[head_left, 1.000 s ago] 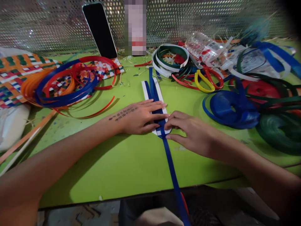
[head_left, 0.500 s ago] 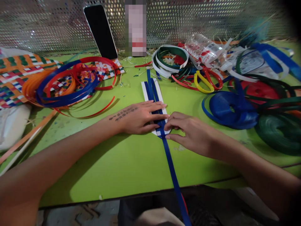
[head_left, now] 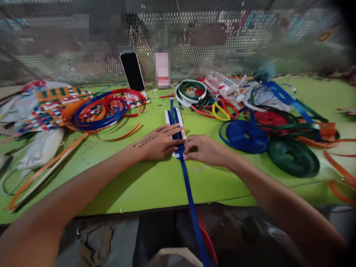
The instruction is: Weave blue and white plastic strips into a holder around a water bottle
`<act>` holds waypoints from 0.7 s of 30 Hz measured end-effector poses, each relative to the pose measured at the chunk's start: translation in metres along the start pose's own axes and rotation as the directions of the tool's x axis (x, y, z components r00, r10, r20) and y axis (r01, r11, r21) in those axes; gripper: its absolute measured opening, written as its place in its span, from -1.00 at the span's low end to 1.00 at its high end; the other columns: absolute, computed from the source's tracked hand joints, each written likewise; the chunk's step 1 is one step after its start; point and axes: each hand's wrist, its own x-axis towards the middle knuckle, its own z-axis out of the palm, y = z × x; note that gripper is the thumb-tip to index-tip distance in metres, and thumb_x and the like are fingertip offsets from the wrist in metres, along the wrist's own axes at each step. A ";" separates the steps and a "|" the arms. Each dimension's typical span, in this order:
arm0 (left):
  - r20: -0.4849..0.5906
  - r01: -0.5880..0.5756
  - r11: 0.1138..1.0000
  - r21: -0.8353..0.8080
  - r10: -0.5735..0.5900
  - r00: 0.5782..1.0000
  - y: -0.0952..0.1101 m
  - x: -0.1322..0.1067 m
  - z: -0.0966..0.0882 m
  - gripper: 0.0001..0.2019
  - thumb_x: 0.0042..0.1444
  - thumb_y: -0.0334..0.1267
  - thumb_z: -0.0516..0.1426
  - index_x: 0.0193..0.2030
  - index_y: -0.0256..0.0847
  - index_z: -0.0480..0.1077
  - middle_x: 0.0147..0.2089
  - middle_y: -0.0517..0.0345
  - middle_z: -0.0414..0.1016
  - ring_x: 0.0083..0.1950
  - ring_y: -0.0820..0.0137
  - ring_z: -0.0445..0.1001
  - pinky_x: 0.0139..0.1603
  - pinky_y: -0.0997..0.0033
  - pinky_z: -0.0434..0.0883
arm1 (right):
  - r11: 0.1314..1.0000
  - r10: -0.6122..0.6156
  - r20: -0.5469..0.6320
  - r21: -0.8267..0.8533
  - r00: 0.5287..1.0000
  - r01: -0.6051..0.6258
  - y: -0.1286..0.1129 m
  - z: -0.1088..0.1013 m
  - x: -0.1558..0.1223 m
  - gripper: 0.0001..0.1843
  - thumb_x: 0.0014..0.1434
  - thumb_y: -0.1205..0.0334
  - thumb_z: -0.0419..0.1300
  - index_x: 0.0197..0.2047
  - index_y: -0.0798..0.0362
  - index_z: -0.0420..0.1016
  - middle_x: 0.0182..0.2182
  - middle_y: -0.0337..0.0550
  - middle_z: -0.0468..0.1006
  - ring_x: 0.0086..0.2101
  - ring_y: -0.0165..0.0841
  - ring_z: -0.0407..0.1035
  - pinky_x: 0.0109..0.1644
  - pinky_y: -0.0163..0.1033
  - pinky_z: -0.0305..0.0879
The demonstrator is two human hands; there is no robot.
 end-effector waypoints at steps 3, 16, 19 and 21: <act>-0.024 0.028 1.000 0.007 -0.028 0.999 0.007 -0.002 0.002 -0.49 0.47 -0.29 0.14 0.50 0.06 0.46 0.61 -0.15 0.27 0.62 -0.13 0.26 0.56 -0.27 0.31 | 1.000 -0.006 0.012 0.011 1.000 0.006 0.002 -0.001 0.003 -0.97 0.19 0.32 0.50 -0.29 0.02 0.77 -0.20 -0.14 0.72 -0.19 -0.29 0.57 -0.07 -0.22 0.39; 0.045 0.104 0.995 0.014 -0.104 0.994 0.013 -0.004 0.001 -0.51 0.53 -0.25 0.06 0.53 0.07 0.42 0.59 -0.09 0.32 0.54 0.00 0.37 0.55 -0.16 0.35 | 0.994 -0.071 -0.040 0.080 0.997 0.074 0.020 -0.006 0.015 -0.73 0.32 0.03 0.39 -0.29 0.05 0.78 -0.32 -0.11 0.70 -0.29 -0.29 0.49 -0.21 -0.22 0.29; 0.066 0.125 0.992 -0.008 -0.125 0.990 0.014 -0.003 -0.001 -0.52 0.55 -0.22 0.04 0.53 0.05 0.43 0.61 -0.09 0.28 0.56 -0.02 0.34 0.57 -0.18 0.32 | 0.997 -0.028 -0.161 0.070 0.987 0.040 0.029 -0.005 0.021 -0.73 0.34 0.06 0.35 -0.25 0.07 0.77 -0.31 -0.08 0.73 -0.31 -0.29 0.50 -0.21 -0.21 0.30; 0.060 0.123 0.992 -0.024 -0.121 0.991 0.015 -0.003 -0.001 -0.51 0.56 -0.22 0.02 0.55 0.06 0.40 0.63 -0.07 0.25 0.56 0.00 0.34 0.58 -0.17 0.30 | 1.000 0.000 -0.288 0.005 0.958 0.002 0.037 -0.009 0.025 -0.76 0.35 0.11 0.32 -0.20 0.07 0.77 -0.24 -0.05 0.76 -0.29 -0.27 0.52 -0.16 -0.19 0.34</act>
